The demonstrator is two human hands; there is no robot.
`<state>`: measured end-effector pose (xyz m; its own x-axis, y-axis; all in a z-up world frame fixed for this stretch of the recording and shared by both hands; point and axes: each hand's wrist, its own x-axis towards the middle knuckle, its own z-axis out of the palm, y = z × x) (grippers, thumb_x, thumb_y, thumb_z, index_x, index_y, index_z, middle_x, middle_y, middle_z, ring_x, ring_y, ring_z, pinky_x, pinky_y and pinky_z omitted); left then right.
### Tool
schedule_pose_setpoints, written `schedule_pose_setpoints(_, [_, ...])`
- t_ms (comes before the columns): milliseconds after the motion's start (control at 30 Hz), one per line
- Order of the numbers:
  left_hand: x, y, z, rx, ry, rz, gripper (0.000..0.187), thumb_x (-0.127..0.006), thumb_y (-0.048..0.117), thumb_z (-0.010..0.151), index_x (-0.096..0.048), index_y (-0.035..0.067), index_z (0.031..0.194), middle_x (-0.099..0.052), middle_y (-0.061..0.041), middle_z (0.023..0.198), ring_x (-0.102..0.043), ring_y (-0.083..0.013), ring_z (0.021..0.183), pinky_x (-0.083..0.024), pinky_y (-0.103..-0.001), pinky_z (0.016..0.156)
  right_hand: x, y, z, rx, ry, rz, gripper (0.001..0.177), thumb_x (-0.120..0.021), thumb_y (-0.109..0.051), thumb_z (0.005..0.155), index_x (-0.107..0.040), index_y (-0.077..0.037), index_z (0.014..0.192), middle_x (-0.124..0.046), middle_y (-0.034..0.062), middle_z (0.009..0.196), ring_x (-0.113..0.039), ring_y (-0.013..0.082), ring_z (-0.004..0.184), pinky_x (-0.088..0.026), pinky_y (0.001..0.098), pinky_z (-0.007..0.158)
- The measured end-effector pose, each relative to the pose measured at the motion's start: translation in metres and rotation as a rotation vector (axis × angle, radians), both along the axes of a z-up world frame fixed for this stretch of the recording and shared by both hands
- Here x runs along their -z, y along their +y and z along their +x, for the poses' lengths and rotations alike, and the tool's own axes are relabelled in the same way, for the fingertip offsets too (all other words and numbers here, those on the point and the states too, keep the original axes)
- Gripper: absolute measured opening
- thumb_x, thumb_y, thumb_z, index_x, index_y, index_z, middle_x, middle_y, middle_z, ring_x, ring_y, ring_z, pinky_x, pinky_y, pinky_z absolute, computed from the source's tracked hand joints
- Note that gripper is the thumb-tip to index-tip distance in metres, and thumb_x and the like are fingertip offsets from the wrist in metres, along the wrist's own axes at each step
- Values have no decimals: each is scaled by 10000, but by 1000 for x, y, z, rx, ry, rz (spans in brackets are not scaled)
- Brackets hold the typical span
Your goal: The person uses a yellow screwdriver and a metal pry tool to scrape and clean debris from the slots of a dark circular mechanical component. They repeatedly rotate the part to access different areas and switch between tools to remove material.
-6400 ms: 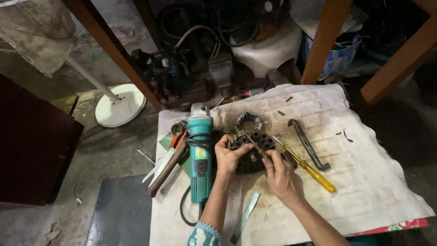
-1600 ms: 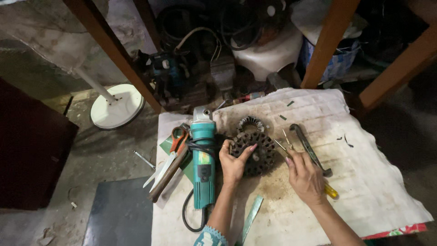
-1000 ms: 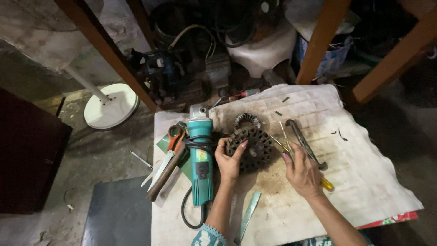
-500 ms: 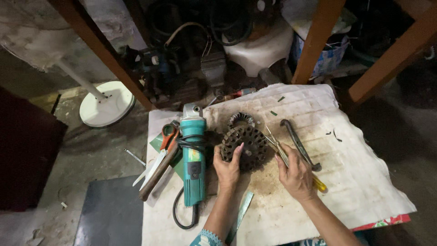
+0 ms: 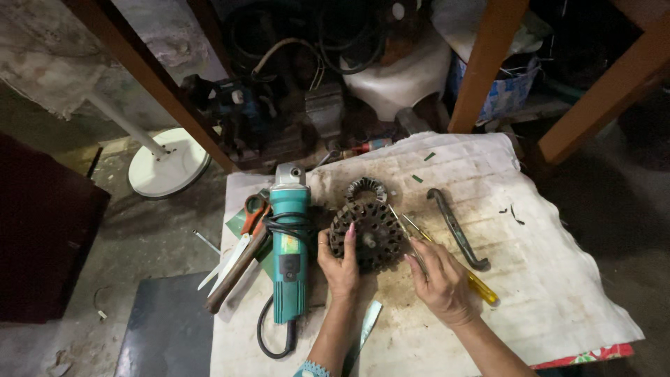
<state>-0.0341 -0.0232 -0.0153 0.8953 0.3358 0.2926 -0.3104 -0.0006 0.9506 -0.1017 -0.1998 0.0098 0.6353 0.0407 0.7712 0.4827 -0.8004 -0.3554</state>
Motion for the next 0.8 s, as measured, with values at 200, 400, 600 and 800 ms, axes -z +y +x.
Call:
schedule_pose_setpoints(200, [4, 4, 3, 0, -15, 57, 284, -724, 238, 943, -668, 8, 1099, -731, -78, 999, -641, -141, 893, -535, -306, 834, -11, 9, -6, -12, -42, -21, 341, -757, -70, 858, -652, 36, 1164, -705, 201, 1035, -711, 358, 919, -581, 409, 779])
schedule_pose_setpoints(400, [10, 4, 2, 17, -10, 58, 364, -725, 290, 945, -672, -18, 1131, -755, -133, 1043, -681, -195, 931, -543, -334, 869, -7, 9, -12, -28, 14, 11, 283, -771, -76, 835, -689, 18, 1089, -705, 175, 954, -712, 311, 831, -572, 367, 692])
schedule_pose_setpoints(600, [11, 4, 5, -127, -88, 200, 492, -756, 260, 962, -564, -98, 1239, -700, -194, 1118, -658, -243, 1020, -491, -372, 932, -17, 16, -5, -75, 9, 127, 220, -777, -75, 864, -701, 11, 1052, -723, 131, 833, -729, 232, 680, -562, 300, 554])
schedule_pose_setpoints(800, [5, 5, 2, 30, -14, 51, 357, -666, 295, 989, -636, -37, 1118, -760, -157, 1002, -694, -227, 881, -557, -344, 830, -36, 30, 0, -83, 18, 153, 139, -782, -52, 827, -709, 3, 932, -728, 135, 805, -726, 256, 674, -547, 342, 570])
